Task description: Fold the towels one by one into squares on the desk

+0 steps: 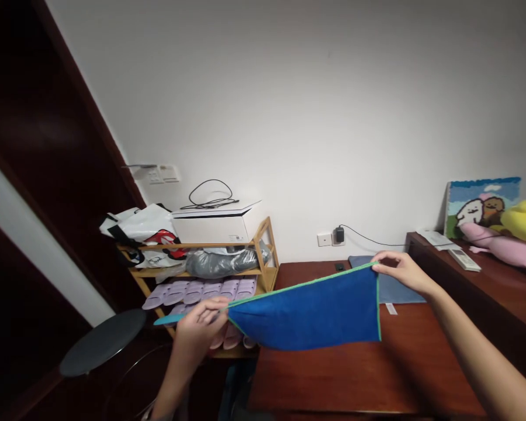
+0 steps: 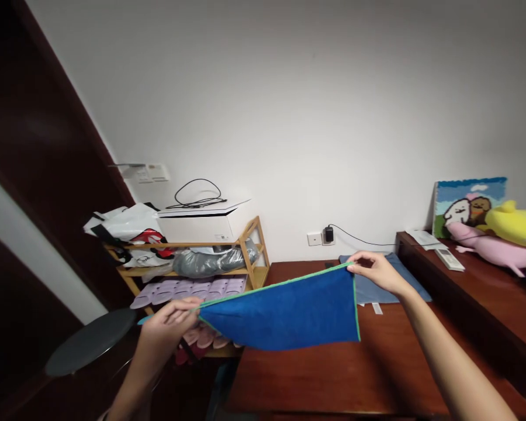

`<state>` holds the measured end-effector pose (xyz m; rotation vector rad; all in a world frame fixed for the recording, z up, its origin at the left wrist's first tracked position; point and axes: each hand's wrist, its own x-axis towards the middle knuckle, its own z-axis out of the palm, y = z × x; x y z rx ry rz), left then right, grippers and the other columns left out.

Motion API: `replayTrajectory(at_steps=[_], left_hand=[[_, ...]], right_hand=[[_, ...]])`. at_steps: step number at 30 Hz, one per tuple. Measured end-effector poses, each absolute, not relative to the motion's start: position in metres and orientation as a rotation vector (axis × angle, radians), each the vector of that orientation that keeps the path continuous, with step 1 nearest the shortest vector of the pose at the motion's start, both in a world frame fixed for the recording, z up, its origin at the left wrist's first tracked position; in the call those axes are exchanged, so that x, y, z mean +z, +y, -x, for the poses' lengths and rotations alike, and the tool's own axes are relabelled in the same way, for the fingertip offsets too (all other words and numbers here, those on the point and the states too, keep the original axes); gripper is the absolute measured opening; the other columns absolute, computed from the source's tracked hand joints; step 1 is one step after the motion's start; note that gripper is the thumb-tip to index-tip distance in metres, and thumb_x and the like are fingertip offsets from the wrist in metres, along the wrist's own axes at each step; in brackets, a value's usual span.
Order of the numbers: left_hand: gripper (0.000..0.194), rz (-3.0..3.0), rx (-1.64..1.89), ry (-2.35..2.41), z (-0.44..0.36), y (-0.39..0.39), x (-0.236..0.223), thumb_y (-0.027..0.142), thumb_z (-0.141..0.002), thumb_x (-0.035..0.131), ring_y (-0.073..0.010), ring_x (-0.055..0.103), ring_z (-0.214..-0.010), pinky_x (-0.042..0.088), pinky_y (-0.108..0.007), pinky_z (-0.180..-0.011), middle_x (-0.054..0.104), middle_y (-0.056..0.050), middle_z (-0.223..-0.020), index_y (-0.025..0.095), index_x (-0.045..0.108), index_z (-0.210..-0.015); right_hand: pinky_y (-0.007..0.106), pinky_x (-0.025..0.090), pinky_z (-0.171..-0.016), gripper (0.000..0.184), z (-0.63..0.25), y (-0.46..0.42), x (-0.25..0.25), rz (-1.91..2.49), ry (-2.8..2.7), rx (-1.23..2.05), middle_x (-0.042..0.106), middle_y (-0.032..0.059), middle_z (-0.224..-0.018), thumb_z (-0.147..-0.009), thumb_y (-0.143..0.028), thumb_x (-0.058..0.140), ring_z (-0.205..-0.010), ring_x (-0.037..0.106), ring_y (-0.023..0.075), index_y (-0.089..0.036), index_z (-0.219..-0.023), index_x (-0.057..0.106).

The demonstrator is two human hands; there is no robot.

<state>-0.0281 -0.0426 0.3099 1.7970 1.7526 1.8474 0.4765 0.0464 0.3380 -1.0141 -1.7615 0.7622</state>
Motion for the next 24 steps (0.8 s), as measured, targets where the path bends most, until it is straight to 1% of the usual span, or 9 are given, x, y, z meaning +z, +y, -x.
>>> replayTrajectory(at_steps=[2,5,8,11,13,17,19,21,24], left_hand=[[0.024,-1.719,1.851,1.647,0.016,-0.037,0.319,0.044,-0.065,0.075,-0.0238,0.078,-0.08,0.065,-0.032,-0.075,0.079,-0.008,-0.082,0.023,0.063,-0.064],[0.016,-1.694,1.906,1.649,-0.002,-0.039,0.326,0.037,-0.065,0.07,-0.0234,0.077,-0.084,0.064,-0.033,-0.078,0.078,-0.006,-0.082,0.023,0.062,-0.064],[0.012,-1.707,1.927,1.764,-0.015,-0.053,0.325,0.034,-0.066,0.068,-0.0224,0.075,-0.084,0.062,-0.029,-0.072,0.077,-0.004,-0.083,0.024,0.062,-0.065],[0.014,-1.661,1.976,1.868,-0.025,-0.076,0.321,0.037,-0.07,0.07,-0.0215,0.073,-0.081,0.059,-0.028,-0.065,0.077,-0.003,-0.088,0.024,0.064,-0.072],[0.017,-1.641,2.05,1.907,-0.034,-0.091,0.32,0.04,-0.075,0.071,-0.0226,0.072,-0.085,0.06,-0.032,-0.071,0.076,-0.003,-0.091,0.024,0.064,-0.076],[0.018,-1.584,2.159,2.016,-0.053,-0.112,0.323,0.042,-0.081,0.068,-0.0256,0.071,-0.096,0.058,-0.039,-0.088,0.074,-0.003,-0.093,0.025,0.063,-0.078],[0.016,-1.593,2.144,2.056,-0.056,-0.11,0.323,0.041,-0.082,0.067,-0.0248,0.071,-0.093,0.057,-0.039,-0.089,0.073,-0.002,-0.092,0.026,0.063,-0.079],[0.013,-1.642,2.067,2.12,-0.053,-0.094,0.32,0.038,-0.082,0.065,-0.0231,0.07,-0.086,0.056,-0.037,-0.084,0.073,-0.001,-0.089,0.025,0.065,-0.082],[0.008,-1.753,1.829,2.261,-0.04,-0.038,0.302,0.032,-0.081,0.061,-0.0213,0.068,-0.076,0.054,-0.033,-0.076,0.071,0.001,-0.078,0.025,0.065,-0.081]], right_hand=[[0.037,0.057,-0.078,0.06,-0.485,0.03,0.336,1.043,-1.725,0.74,0.076,0.0095,-0.089,-0.071,-0.078,0.078,-0.084,0.068,0.0247,-0.019,-0.084,0.077],[0.035,0.057,-0.073,0.057,-0.497,0.003,0.333,1.076,-1.695,0.723,0.075,0.0085,-0.086,-0.073,-0.076,0.078,-0.081,0.067,0.0233,-0.02,-0.083,0.076],[0.031,0.057,-0.07,0.05,-0.507,-0.026,0.326,1.113,-1.673,0.706,0.073,0.0071,-0.084,-0.077,-0.07,0.078,-0.079,0.066,0.0216,-0.021,-0.081,0.075],[0.03,0.057,-0.071,0.041,-0.517,-0.052,0.315,1.15,-1.646,0.647,0.072,0.0064,-0.083,-0.078,-0.064,0.08,-0.079,0.066,0.0218,-0.023,-0.078,0.076],[0.032,0.059,-0.07,0.037,-0.524,-0.068,0.306,1.168,-1.616,0.584,0.072,0.0075,-0.083,-0.075,-0.063,0.082,-0.079,0.067,0.024,-0.026,-0.074,0.076],[0.038,0.06,-0.065,0.033,-0.534,-0.091,0.292,1.193,-1.535,0.471,0.073,0.0111,-0.082,-0.068,-0.063,0.085,-0.078,0.068,0.0297,-0.031,-0.067,0.076],[0.039,0.06,-0.062,0.032,-0.535,-0.094,0.287,1.2,-1.505,0.46,0.072,0.0113,-0.08,-0.067,-0.063,0.086,-0.077,0.068,0.0305,-0.032,-0.065,0.075],[0.038,0.059,-0.061,0.034,-0.532,-0.086,0.282,1.218,-1.473,0.489,0.072,0.0107,-0.079,-0.067,-0.063,0.086,-0.076,0.068,0.0294,-0.031,-0.066,0.075],[0.035,0.059,-0.066,0.04,-0.519,-0.047,0.267,1.256,-1.418,0.589,0.076,0.0102,-0.087,-0.069,-0.065,0.085,-0.081,0.068,0.0272,-0.026,-0.077,0.078]])
